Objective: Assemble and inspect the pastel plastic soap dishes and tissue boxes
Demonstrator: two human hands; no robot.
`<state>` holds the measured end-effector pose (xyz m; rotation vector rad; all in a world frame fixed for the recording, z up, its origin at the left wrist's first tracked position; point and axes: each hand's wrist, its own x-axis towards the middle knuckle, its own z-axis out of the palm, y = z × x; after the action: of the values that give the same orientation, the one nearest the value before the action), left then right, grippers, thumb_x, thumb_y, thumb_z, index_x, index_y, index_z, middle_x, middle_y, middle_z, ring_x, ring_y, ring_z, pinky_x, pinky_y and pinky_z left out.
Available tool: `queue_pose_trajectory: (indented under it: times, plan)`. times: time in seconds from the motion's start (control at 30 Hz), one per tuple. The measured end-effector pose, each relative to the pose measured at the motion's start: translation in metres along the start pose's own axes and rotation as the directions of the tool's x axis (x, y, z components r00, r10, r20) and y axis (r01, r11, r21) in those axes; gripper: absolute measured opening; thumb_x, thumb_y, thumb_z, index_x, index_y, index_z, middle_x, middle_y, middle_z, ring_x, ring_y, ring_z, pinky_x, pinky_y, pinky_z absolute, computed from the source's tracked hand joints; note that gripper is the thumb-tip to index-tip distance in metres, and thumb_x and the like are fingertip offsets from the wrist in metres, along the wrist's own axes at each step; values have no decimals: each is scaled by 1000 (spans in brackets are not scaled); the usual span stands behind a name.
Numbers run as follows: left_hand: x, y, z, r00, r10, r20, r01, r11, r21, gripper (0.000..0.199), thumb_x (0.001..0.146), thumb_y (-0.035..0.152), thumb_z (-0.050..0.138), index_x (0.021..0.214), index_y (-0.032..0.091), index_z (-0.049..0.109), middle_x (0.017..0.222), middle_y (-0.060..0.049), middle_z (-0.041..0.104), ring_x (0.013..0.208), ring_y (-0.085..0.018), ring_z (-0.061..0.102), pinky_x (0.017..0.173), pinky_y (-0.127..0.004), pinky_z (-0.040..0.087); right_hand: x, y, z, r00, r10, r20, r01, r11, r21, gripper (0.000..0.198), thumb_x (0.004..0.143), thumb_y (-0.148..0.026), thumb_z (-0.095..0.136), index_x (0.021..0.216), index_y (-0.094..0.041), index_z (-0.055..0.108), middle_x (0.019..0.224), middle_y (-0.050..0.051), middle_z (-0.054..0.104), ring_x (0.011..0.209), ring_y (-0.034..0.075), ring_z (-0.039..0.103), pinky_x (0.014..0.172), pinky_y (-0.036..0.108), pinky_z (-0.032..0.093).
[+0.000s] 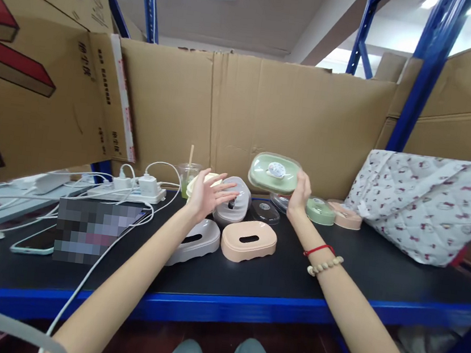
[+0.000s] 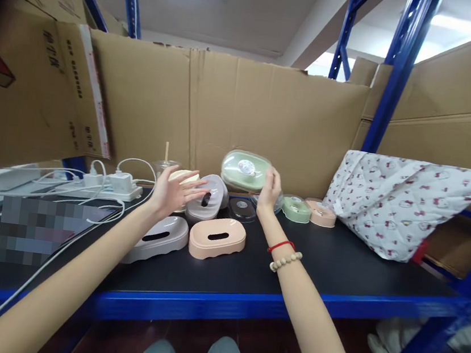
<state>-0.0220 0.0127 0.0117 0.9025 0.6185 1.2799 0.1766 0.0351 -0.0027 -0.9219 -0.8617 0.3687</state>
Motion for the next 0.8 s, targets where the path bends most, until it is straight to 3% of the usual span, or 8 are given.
queue_pose_trajectory:
  times: [0.1, 0.2, 0.3, 0.5, 0.67, 0.8]
  plan:
    - [-2, 4, -1, 999, 11, -51, -11, 1000, -15, 45, 84, 30, 31, 117, 4, 48, 84, -17, 64, 66, -22, 64, 64, -28, 50, 20, 6, -20, 970, -41, -238, 39, 999, -11, 68, 72, -57, 35, 128, -17, 31, 131, 15, 37, 111, 25, 48, 67, 34, 54]
    - [0, 3, -1, 997, 8, -71, -10, 1000, -18, 43, 81, 27, 32, 112, 3, 49, 79, -16, 63, 63, -21, 63, 61, -27, 49, 38, 16, -42, 931, 60, -361, -77, 996, -32, 72, 76, -57, 33, 136, -22, 12, 140, 16, 18, 118, 26, 41, 65, 36, 55]
    - [1, 2, -1, 997, 9, -76, -10, 1000, -18, 43, 78, 25, 34, 110, 2, 49, 76, -16, 63, 64, -21, 63, 61, -26, 49, 52, 26, -62, 866, 139, -481, -207, 974, -91, 76, 73, -56, 42, 136, -26, 12, 138, 16, 18, 115, 26, 43, 59, 35, 56]
    - [1, 2, -2, 994, 6, -106, -8, 1000, -20, 41, 74, 24, 36, 107, 3, 49, 72, -14, 61, 63, -21, 62, 60, -26, 49, 60, 42, -81, 836, 167, -523, -318, 924, -212, 86, 66, -47, 56, 137, -18, 18, 130, 21, 32, 106, 30, 48, 56, 37, 53]
    - [3, 3, -2, 993, 11, -121, -13, 1000, -17, 40, 71, 23, 37, 104, 6, 49, 69, -12, 60, 63, -21, 61, 60, -26, 48, 60, 47, -85, 829, 97, -551, -355, 853, -384, 78, 64, -42, 58, 133, -14, 33, 123, 22, 41, 109, 36, 45, 79, 48, 45]
    - [3, 4, -2, 992, 9, -125, -11, 1000, -13, 38, 71, 23, 37, 103, 7, 50, 68, -11, 59, 60, -20, 60, 58, -26, 47, 50, 36, -85, 836, 56, -545, -368, 795, -482, 74, 66, -38, 59, 132, -13, 37, 127, 25, 38, 118, 39, 35, 89, 53, 36]
